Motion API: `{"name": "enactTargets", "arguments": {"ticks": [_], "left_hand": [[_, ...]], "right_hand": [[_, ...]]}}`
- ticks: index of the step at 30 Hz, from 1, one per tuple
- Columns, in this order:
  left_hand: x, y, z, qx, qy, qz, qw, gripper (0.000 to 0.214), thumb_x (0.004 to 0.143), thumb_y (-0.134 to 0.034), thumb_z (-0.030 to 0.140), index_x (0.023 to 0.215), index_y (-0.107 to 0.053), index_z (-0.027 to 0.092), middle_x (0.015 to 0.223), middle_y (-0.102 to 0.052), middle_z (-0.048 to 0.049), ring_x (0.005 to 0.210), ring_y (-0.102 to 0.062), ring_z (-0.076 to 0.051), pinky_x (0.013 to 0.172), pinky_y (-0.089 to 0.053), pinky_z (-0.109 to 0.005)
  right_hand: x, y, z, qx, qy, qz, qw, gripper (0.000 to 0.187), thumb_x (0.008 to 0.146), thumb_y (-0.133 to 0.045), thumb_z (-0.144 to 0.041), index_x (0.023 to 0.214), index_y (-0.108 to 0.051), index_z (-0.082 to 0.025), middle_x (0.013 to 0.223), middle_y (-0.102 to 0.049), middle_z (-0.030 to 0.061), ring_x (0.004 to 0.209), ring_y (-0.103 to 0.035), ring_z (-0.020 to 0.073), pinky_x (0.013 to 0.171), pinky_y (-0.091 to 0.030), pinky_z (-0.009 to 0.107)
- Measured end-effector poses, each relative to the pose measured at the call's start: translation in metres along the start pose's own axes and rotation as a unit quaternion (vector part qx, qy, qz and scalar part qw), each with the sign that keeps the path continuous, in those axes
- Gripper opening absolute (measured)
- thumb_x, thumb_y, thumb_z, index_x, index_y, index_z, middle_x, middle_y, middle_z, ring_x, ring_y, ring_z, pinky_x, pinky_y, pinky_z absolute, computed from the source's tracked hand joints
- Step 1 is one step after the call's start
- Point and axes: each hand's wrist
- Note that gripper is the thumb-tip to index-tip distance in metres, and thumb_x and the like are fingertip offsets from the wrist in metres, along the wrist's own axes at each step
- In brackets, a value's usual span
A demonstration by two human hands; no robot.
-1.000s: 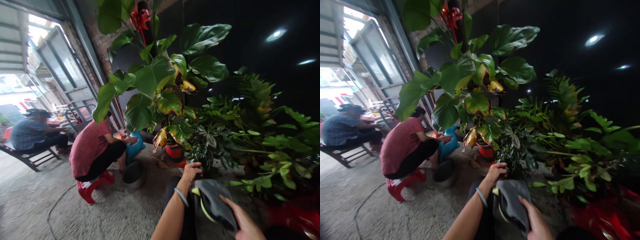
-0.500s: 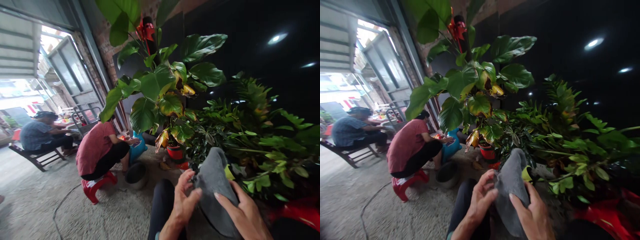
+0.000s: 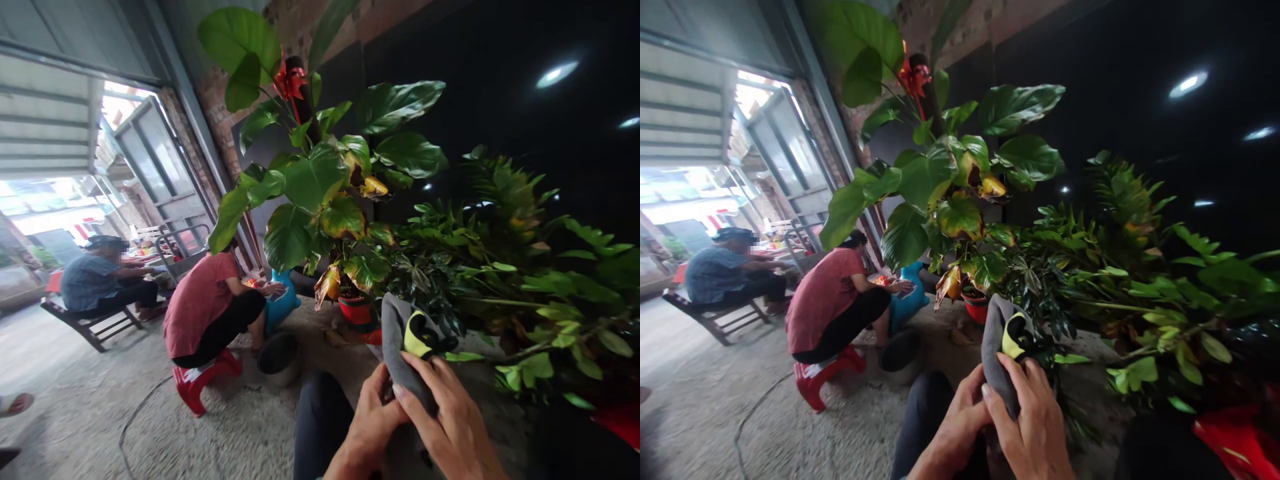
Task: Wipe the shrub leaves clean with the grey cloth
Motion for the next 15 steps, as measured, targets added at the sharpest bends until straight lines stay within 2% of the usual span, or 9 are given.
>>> {"name": "enactTargets", "arguments": {"ticks": [2, 5, 7, 9, 10, 12, 15], "left_hand": [[0.000, 0.003, -0.005, -0.063, 0.016, 0.011, 0.998, 0.058, 0.053, -0.086, 0.044, 0.102, -0.072, 0.016, 0.095, -0.071, -0.0079, 0.098, -0.063, -0.029, 0.085, -0.050, -0.032], [0.003, 0.009, -0.010, -0.130, 0.075, 0.094, 0.984, 0.065, 0.037, -0.091, 0.054, 0.085, -0.070, 0.016, 0.083, -0.070, -0.0062, 0.085, -0.064, -0.024, 0.075, -0.051, -0.030], [0.006, 0.009, -0.009, -0.132, 0.103, 0.158, 0.973, 0.068, 0.027, -0.093, 0.055, 0.078, -0.066, 0.017, 0.073, -0.067, -0.0032, 0.075, -0.063, -0.020, 0.069, -0.050, -0.029], [0.010, 0.006, -0.006, -0.110, 0.110, 0.198, 0.968, 0.069, 0.022, -0.095, 0.050, 0.074, -0.061, 0.018, 0.066, -0.065, 0.0006, 0.068, -0.062, -0.018, 0.065, -0.050, -0.028], [0.012, 0.004, -0.004, -0.099, 0.112, 0.212, 0.966, 0.068, 0.022, -0.095, 0.047, 0.072, -0.060, 0.019, 0.063, -0.064, 0.0021, 0.065, -0.062, -0.017, 0.063, -0.050, -0.028], [0.015, 0.002, -0.002, -0.085, 0.121, 0.233, 0.961, 0.064, 0.024, -0.094, 0.044, 0.070, -0.057, 0.019, 0.059, -0.063, 0.0032, 0.061, -0.062, -0.017, 0.061, -0.050, -0.028], [0.024, 0.006, 0.002, -0.055, 0.099, 0.273, 0.955, 0.054, 0.031, -0.091, 0.040, 0.070, -0.058, 0.020, 0.059, -0.065, 0.0017, 0.061, -0.063, -0.018, 0.059, -0.050, -0.028]], "right_hand": [[-0.004, 0.002, 0.001, 0.018, 0.028, -0.028, 0.999, 0.038, 0.087, -0.056, -0.045, 0.114, -0.072, -0.025, 0.105, -0.074, 0.0118, 0.097, -0.071, 0.0312, 0.082, -0.059, 0.044], [-0.009, 0.004, 0.000, 0.085, 0.042, -0.117, 0.989, 0.046, 0.083, -0.062, -0.042, 0.127, -0.066, -0.025, 0.122, -0.071, 0.0120, 0.111, -0.067, 0.0315, 0.094, -0.054, 0.044], [-0.008, 0.006, -0.001, 0.142, 0.000, -0.158, 0.977, 0.053, 0.078, -0.066, -0.046, 0.126, -0.066, -0.024, 0.121, -0.072, 0.0124, 0.109, -0.067, 0.0330, 0.094, -0.054, 0.044], [0.001, 0.009, 0.002, 0.202, -0.075, -0.189, 0.958, 0.046, 0.076, -0.064, -0.052, 0.111, -0.073, -0.023, 0.104, -0.077, 0.0102, 0.095, -0.071, 0.0315, 0.083, -0.057, 0.040], [0.008, 0.010, 0.005, 0.219, -0.120, -0.180, 0.951, 0.040, 0.076, -0.062, -0.054, 0.099, -0.075, -0.024, 0.091, -0.077, 0.0082, 0.085, -0.071, 0.0295, 0.075, -0.057, 0.038], [0.026, 0.014, 0.019, 0.212, -0.217, -0.101, 0.948, 0.036, 0.071, -0.061, -0.059, 0.077, -0.071, -0.025, 0.070, -0.071, 0.0048, 0.070, -0.066, 0.0264, 0.066, -0.053, 0.036], [0.050, 0.014, 0.050, 0.149, -0.338, 0.050, 0.928, 0.040, 0.050, -0.068, -0.061, 0.072, -0.063, -0.027, 0.069, -0.068, 0.0050, 0.077, -0.064, 0.0302, 0.073, -0.050, 0.041]]}}
Point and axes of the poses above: each hand's wrist, its own x-axis towards the middle knuckle, its own y-axis out of the back of the hand, z = x × y
